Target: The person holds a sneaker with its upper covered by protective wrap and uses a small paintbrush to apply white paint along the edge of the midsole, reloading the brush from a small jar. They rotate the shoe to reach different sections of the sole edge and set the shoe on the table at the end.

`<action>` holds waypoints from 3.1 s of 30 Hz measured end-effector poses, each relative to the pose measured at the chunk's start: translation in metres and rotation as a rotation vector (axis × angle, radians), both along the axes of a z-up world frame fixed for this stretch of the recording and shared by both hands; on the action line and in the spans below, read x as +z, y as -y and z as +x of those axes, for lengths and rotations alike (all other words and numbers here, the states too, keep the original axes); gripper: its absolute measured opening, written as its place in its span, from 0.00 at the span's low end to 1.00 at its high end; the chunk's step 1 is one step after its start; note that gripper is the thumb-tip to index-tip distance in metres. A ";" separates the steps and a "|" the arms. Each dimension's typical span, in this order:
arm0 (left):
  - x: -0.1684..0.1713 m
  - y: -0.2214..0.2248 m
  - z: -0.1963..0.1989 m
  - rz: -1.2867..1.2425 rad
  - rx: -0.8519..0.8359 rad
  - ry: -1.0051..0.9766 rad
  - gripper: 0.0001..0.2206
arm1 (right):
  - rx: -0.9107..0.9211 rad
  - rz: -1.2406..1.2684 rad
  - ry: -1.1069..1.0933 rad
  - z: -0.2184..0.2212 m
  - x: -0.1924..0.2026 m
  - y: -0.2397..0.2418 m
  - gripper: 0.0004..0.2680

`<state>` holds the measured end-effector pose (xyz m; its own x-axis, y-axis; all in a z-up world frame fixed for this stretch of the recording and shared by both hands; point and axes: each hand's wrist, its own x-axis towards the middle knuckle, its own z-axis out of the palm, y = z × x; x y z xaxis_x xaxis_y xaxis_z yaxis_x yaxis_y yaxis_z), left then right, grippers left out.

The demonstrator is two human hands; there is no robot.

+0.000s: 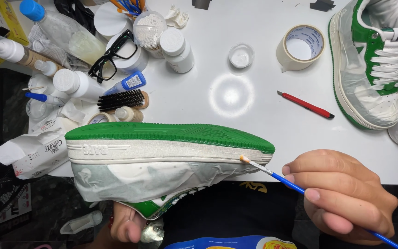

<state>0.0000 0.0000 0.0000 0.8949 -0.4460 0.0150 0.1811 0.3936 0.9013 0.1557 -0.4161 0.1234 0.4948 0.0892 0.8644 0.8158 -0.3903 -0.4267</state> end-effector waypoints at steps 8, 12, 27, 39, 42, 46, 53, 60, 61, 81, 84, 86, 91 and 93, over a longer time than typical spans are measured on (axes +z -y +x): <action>0.021 0.044 0.151 -0.126 -0.016 -0.034 0.62 | 0.050 -0.066 -0.096 -0.008 0.000 0.011 0.11; 0.006 0.034 0.154 -0.299 -0.051 -0.036 0.59 | -0.015 -0.064 -0.092 -0.014 -0.007 0.022 0.11; 0.008 0.046 0.162 -0.473 0.002 -0.020 0.52 | -0.064 0.006 0.014 -0.011 -0.027 0.021 0.14; 0.033 0.066 0.150 0.339 -0.181 0.437 0.50 | -0.127 0.163 -0.122 -0.020 -0.027 0.001 0.14; 0.033 0.064 0.144 0.488 -0.293 0.543 0.48 | -0.113 0.167 -0.281 -0.023 -0.009 -0.010 0.12; 0.033 0.066 0.141 0.608 -0.303 0.704 0.49 | 0.056 0.174 -0.343 -0.025 0.000 -0.014 0.09; -0.014 0.059 0.116 0.482 -0.113 0.758 0.54 | 0.159 0.026 -0.290 -0.014 0.002 -0.022 0.09; 0.020 0.050 0.112 0.673 -0.248 0.797 0.53 | -0.053 0.230 -0.065 -0.018 -0.037 -0.003 0.15; 0.027 0.059 0.102 0.681 -0.255 0.797 0.53 | -0.066 0.115 -0.073 -0.017 -0.033 -0.002 0.15; 0.034 0.072 0.124 0.865 -0.366 0.778 0.51 | 0.070 0.092 -0.096 -0.002 0.025 -0.048 0.12; 0.045 0.085 0.135 0.946 -0.314 0.876 0.51 | 0.128 0.136 -0.072 0.005 0.025 -0.046 0.11; 0.045 0.083 0.135 1.017 -0.253 0.974 0.50 | 0.159 0.148 -0.065 0.009 0.017 -0.041 0.12; 0.028 0.079 0.131 0.945 -0.215 0.832 0.50 | -0.033 0.227 0.097 0.005 -0.010 -0.026 0.13; 0.038 0.084 0.134 0.963 -0.248 0.837 0.50 | -0.057 0.224 0.087 0.006 -0.006 -0.032 0.13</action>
